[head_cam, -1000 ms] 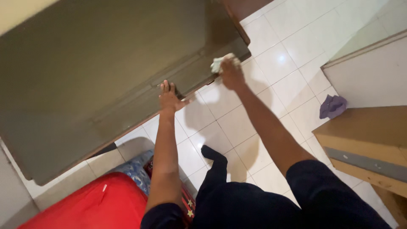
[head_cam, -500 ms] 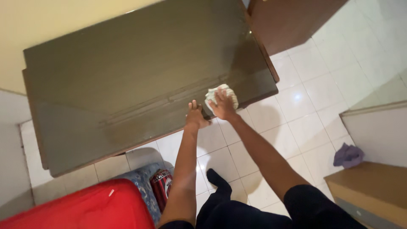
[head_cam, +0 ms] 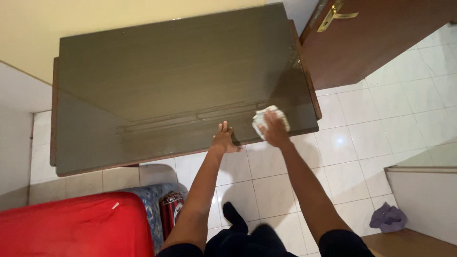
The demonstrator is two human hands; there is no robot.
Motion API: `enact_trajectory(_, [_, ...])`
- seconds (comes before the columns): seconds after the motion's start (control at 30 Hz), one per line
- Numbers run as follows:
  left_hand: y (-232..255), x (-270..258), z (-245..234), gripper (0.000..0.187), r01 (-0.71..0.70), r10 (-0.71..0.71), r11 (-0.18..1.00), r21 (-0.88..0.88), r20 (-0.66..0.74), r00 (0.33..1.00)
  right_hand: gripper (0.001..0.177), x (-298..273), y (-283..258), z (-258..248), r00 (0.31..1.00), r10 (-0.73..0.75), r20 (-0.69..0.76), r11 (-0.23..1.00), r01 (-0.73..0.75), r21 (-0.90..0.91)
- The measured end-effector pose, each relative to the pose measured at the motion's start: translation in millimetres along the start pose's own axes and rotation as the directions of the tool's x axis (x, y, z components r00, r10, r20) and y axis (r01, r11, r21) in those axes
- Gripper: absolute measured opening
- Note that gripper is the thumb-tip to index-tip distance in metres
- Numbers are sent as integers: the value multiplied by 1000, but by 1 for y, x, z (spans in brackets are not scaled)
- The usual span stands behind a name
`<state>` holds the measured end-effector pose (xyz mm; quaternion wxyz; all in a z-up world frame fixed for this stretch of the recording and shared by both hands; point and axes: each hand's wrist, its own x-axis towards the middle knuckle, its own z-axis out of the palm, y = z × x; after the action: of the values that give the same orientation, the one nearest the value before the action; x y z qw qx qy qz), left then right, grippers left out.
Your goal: The person cleans the interior and exterior of a wooden cabinet's drawers using a cloth. They open each drawer, wipe the inside surfaces, and then wipe the top surface of the cabinet. The person handles the drawers one at a time, ensuring each is wiped thoroughly before closing it.
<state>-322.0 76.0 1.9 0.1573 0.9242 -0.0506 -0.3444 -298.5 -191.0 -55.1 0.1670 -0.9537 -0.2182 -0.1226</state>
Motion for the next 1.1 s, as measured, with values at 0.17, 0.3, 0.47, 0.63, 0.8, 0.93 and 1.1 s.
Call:
enact_trajectory(0.17, [-2, 2, 7, 130, 14, -14, 1000, 3, 2, 1000, 53, 16, 38, -38, 999, 35, 30, 966, -26, -259])
enact_trajectory(0.3, [1, 0, 7, 122, 43, -44, 997, -61, -6, 999, 68, 26, 36, -45, 981, -114, -159, 941, 55, -334])
enact_trajectory(0.47, [4, -5, 0, 107, 49, -54, 989, -136, -33, 998, 86, 59, 25, -21, 972, -150, -180, 948, 90, -304])
enact_trajectory(0.63, [-10, 38, -22, 67, 95, -258, 929, -357, -445, 857, 82, 101, 49, 2, 997, 43, 58, 974, -29, -224])
enact_trajectory(0.8, [-3, 122, -58, 73, 152, -305, 950, -272, -713, 632, 87, 187, 87, 35, 971, 126, 203, 986, -100, -130])
enact_trajectory(0.93, [4, 182, -84, 73, 234, -347, 938, -257, -731, 587, 88, 217, 122, 62, 926, 148, 348, 989, -133, -67])
enact_trajectory(1.1, [-1, 219, -122, 77, 326, -487, 871, -367, -729, 481, 90, 279, 164, 77, 886, 157, 436, 988, -147, -56])
